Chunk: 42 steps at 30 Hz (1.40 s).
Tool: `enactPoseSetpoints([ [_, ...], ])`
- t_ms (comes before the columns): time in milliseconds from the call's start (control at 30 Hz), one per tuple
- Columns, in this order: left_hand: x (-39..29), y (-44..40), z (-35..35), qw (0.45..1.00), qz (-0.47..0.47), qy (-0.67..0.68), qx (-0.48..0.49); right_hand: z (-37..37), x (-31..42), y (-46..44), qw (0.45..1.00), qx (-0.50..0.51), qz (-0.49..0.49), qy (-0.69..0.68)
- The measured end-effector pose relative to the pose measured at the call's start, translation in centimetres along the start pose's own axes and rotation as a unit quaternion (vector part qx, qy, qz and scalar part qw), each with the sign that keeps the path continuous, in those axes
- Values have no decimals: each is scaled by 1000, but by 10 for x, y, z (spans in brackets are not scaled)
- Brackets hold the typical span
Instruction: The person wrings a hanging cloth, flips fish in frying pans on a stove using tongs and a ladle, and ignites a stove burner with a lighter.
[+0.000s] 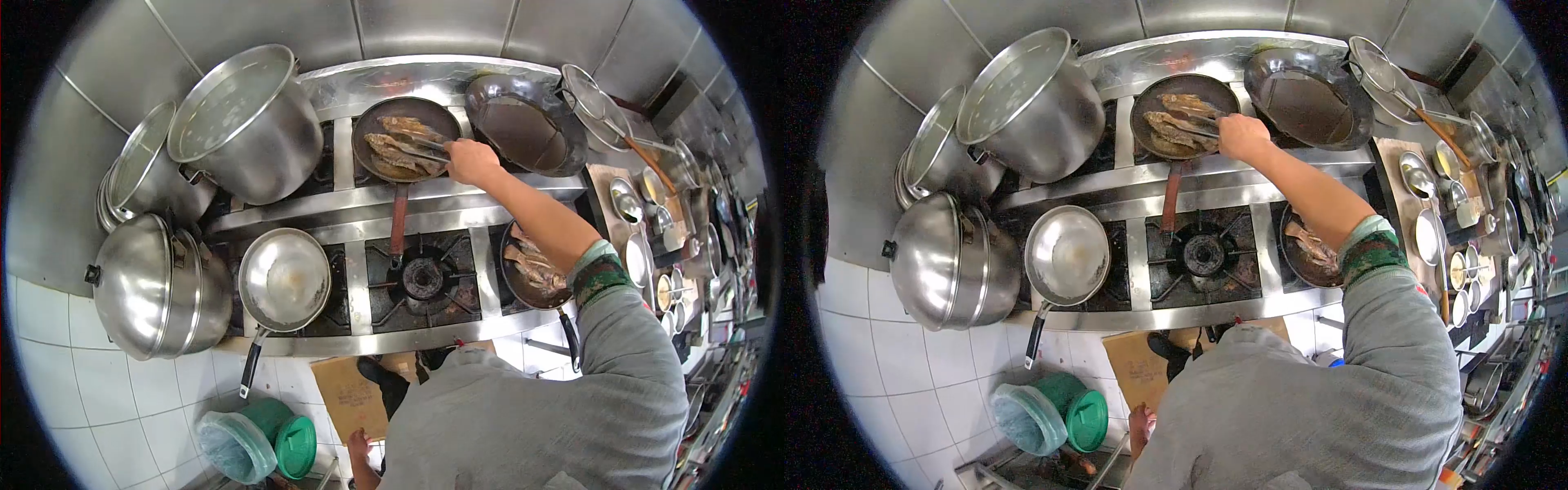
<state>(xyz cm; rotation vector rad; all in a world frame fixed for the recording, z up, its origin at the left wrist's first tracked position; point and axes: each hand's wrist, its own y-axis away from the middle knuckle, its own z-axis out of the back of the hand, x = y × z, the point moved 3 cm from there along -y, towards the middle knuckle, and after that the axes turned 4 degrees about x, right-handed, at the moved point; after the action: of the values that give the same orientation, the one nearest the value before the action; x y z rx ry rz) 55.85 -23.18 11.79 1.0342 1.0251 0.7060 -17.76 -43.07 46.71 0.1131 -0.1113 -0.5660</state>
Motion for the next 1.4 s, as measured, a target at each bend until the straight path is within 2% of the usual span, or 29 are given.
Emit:
enactPoseSetpoints([
  [100, -16, 24, -14, 1000, 13, -10, -22, 1, 0, 2, 999, 24, -15, -33],
  [167, -18, 19, -10, 1000, 12, 1, 1, 2, 0, 4, 998, 32, -15, -43],
  [300, -13, 2, 5, 1000, 1, 28, 2, 2, -6, 4, 999, -14, -24, -44],
  [433, -18, -10, 15, 995, -47, 57, 72, 10, -15, 1, 997, -44, -53, -42],
  [500, -62, 17, -4, 992, -87, 42, 86, 13, -18, 1, 995, -51, -67, -45],
  [567, -150, 77, -62, 987, -153, 21, 47, 14, -20, 0, 994, -65, -74, -49],
  [600, -183, 83, -85, 973, -189, 37, 131, 22, -15, 6, 992, -81, -60, -71],
  [667, -257, 99, -146, 946, -245, -51, 203, 39, -4, 30, 987, -109, -28, -112],
  [733, -331, 119, -211, 910, -304, -67, 273, 59, 0, 56, 972, -127, 0, -196],
  [867, -438, 139, -315, 871, -325, 79, 360, 108, -18, 119, 947, -168, 57, -269],
  [933, -469, 152, -338, 890, -261, 84, 365, 128, -38, 163, 927, -174, 37, -329],
  [1000, -486, 167, -348, 897, -304, -21, 321, 143, -63, 212, 921, -179, 21, -346],
  [1067, -503, 206, -346, 882, -321, 2, 345, 144, -88, 259, 894, -162, -75, -412],
  [1167, -518, 223, -338, 886, -310, 4, 346, 132, -119, 321, 867, -190, -118, -446],
  [1267, -518, 220, -331, 886, -317, -16, 338, 118, -118, 373, 839, -248, -174, -452],
  [1400, -513, 211, -323, 880, -332, -37, 338, 99, -98, 421, 804, -249, -241, -483],
])
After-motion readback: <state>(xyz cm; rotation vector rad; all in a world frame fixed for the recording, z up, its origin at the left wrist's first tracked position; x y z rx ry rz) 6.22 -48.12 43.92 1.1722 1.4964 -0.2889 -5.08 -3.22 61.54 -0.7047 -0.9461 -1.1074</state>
